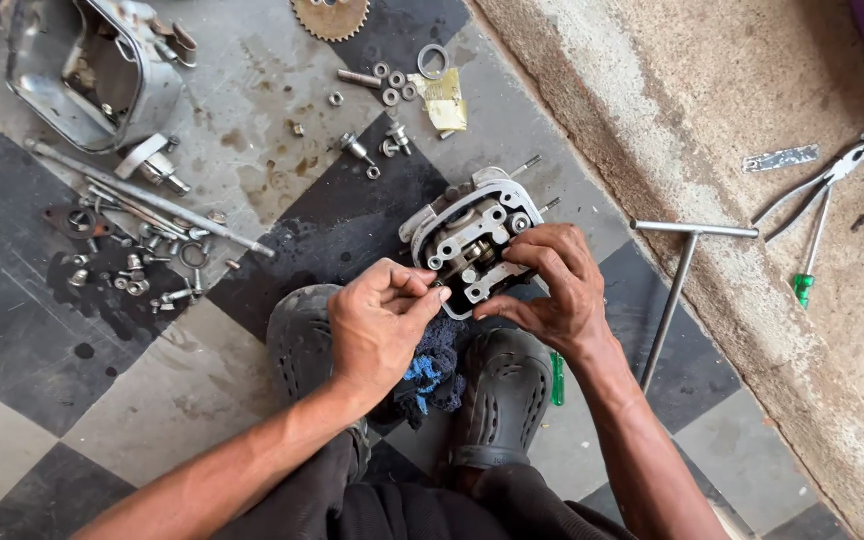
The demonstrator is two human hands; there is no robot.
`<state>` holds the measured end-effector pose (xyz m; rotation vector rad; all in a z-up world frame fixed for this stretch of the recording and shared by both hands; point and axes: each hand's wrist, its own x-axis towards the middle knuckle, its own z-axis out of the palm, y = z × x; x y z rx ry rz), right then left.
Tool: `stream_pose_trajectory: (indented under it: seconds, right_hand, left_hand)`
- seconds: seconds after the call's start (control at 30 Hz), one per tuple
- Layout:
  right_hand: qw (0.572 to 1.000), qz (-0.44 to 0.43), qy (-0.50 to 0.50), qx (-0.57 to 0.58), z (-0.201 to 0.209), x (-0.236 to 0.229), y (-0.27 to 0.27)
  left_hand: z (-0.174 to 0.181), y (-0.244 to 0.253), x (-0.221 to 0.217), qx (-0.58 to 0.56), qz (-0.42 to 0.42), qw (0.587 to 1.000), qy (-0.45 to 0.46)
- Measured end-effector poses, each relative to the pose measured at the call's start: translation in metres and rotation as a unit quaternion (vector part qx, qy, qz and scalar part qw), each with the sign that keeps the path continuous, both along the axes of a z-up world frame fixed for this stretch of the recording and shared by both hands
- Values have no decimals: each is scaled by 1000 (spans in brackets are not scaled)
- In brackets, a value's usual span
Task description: The recorder and an assistant assemble components of a motorcycle engine head, including valves and cams.
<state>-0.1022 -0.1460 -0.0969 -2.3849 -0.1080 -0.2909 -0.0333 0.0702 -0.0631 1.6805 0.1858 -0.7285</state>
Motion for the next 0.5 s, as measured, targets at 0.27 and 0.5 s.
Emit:
stream_pose_trajectory:
  seconds: [0.27, 0.5]
  right_hand:
    - [996, 22, 90, 20, -2, -1, 4]
    - [996, 41, 57, -49, -11, -5, 8]
  left_hand:
    - [2, 2, 2, 30, -66, 987, -140]
    - [3, 1, 5, 21, -61, 988, -139]
